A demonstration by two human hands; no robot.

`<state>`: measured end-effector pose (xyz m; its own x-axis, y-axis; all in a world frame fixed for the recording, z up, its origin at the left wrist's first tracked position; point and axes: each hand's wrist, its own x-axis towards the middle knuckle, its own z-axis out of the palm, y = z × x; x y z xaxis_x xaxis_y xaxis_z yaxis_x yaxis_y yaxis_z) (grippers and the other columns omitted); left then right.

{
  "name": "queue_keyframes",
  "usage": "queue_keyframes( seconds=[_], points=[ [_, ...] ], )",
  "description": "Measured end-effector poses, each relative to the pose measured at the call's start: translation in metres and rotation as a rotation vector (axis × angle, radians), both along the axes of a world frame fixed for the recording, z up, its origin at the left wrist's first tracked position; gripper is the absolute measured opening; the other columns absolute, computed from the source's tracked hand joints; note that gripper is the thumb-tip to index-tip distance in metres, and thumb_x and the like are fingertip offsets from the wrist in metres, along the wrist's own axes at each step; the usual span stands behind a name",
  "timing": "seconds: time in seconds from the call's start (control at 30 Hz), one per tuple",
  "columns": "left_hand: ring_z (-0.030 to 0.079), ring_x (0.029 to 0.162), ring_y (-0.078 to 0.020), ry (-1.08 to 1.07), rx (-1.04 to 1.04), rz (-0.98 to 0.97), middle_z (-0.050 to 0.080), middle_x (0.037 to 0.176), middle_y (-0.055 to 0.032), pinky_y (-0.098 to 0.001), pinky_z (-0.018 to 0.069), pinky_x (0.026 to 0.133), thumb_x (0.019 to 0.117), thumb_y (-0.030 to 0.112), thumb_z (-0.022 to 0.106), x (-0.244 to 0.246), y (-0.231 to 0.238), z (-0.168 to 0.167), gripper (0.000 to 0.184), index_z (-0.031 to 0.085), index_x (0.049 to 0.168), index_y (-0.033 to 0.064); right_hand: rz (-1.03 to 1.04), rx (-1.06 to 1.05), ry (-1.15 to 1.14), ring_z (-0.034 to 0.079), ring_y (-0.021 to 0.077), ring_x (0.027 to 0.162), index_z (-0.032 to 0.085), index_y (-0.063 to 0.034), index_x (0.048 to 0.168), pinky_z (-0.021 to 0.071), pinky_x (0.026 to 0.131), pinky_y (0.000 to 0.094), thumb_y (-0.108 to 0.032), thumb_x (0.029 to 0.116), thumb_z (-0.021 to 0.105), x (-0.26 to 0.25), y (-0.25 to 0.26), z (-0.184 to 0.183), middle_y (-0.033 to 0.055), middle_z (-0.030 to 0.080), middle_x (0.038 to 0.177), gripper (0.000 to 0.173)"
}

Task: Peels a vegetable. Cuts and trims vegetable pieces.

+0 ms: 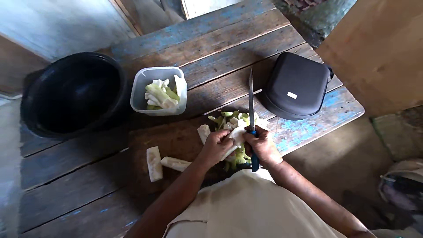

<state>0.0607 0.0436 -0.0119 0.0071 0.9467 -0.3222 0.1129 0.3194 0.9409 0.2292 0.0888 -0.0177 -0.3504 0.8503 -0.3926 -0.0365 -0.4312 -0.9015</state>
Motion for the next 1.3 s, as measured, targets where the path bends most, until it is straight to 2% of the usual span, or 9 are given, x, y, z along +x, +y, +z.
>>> queue_keyframes(
  seconds=[0.27,0.4,0.5,0.6,0.67,0.73,0.83,1.07,1.3],
  points=[
    [0.063,0.054,-0.0105,-0.037,-0.144,0.102,0.066,0.074,-0.0072,-0.0240,0.0563,0.052,0.1030,0.007,0.057,0.001,0.012,-0.002,0.015,0.066,0.104,-0.0043,0.025,0.002,-0.078,0.048,0.0076,0.043,0.058,-0.0002,0.106,0.0452,0.043,0.0219,-0.005,0.0987,0.060,-0.008,0.011,-0.010,0.0010,0.051,0.058,0.009],
    [0.062,0.053,-0.0093,-0.032,-0.138,0.148,0.067,0.074,-0.0064,-0.0236,0.0555,0.051,0.1038,0.011,0.057,0.000,0.015,-0.001,0.018,0.067,0.103,-0.0035,0.028,0.006,-0.063,0.050,0.0084,0.046,0.057,-0.0004,0.117,0.0466,0.045,0.0229,-0.001,0.0892,0.072,-0.015,0.016,-0.013,0.0035,0.057,0.066,0.031],
    [0.062,0.059,-0.0099,0.115,-0.091,0.141,0.063,0.078,-0.0079,-0.0263,0.0566,0.058,0.1091,0.020,0.048,0.002,0.014,0.001,0.032,0.066,0.100,-0.0046,0.004,-0.080,0.035,0.054,0.0093,0.050,0.054,-0.0025,0.131,0.0479,0.046,0.0227,0.004,0.0866,0.072,-0.025,0.012,-0.010,0.0077,0.063,0.078,0.049],
    [0.062,0.065,-0.0107,0.222,-0.056,0.144,0.061,0.081,-0.0102,-0.0275,0.0559,0.064,0.1110,0.021,0.042,0.008,0.012,0.006,0.037,0.064,0.101,-0.0069,-0.072,-0.108,0.079,0.056,0.0104,0.053,0.059,-0.0029,0.126,0.0488,0.047,0.0237,0.006,0.0866,0.070,-0.035,0.008,-0.009,0.0089,0.065,0.080,0.042],
    [0.064,0.067,-0.0109,0.231,-0.006,0.149,0.063,0.082,-0.0106,-0.0276,0.0573,0.065,0.1109,0.018,0.041,0.010,0.007,0.002,0.035,0.064,0.104,-0.0075,-0.124,-0.139,0.107,0.055,0.0098,0.051,0.061,-0.0016,0.116,0.0476,0.046,0.0234,0.007,0.0879,0.068,-0.038,0.009,-0.011,0.0081,0.065,0.074,0.030],
    [0.067,0.069,-0.0111,0.221,0.049,0.123,0.067,0.086,-0.0112,-0.0276,0.0591,0.067,0.1094,0.014,0.043,0.012,0.003,-0.005,0.029,0.063,0.112,-0.0077,-0.160,-0.162,0.126,0.053,0.0091,0.046,0.062,-0.0003,0.108,0.0470,0.044,0.0229,0.007,0.0896,0.065,-0.038,0.011,-0.014,0.0070,0.062,0.066,0.020],
    [0.068,0.070,-0.0093,0.196,0.093,0.112,0.068,0.086,-0.0091,-0.0251,0.0595,0.066,0.1061,0.010,0.049,0.015,-0.001,-0.008,0.022,0.062,0.113,-0.0067,-0.175,-0.146,0.150,0.050,0.0082,0.043,0.062,-0.0006,0.092,0.0443,0.042,0.0220,0.004,0.0921,0.062,-0.036,0.015,-0.018,0.0054,0.060,0.060,0.005],
    [0.070,0.068,-0.0078,0.168,0.026,0.147,0.070,0.083,-0.0068,-0.0243,0.0609,0.064,0.1047,0.010,0.054,0.022,-0.005,-0.010,0.019,0.062,0.109,-0.0058,-0.186,-0.210,0.069,0.049,0.0079,0.042,0.063,-0.0028,0.091,0.0434,0.040,0.0221,-0.006,0.0991,0.059,-0.034,0.015,-0.019,0.0042,0.058,0.059,0.010],
    [0.066,0.068,-0.0068,0.185,0.028,0.186,0.066,0.086,-0.0089,-0.0228,0.0580,0.065,0.1029,0.010,0.057,0.024,-0.011,-0.014,0.018,0.062,0.110,-0.0063,-0.163,-0.182,-0.059,0.054,0.0084,0.048,0.064,-0.0047,0.094,0.0467,0.045,0.0235,-0.019,0.1046,0.055,-0.039,0.019,-0.020,0.0035,0.061,0.065,0.020]
  ],
)
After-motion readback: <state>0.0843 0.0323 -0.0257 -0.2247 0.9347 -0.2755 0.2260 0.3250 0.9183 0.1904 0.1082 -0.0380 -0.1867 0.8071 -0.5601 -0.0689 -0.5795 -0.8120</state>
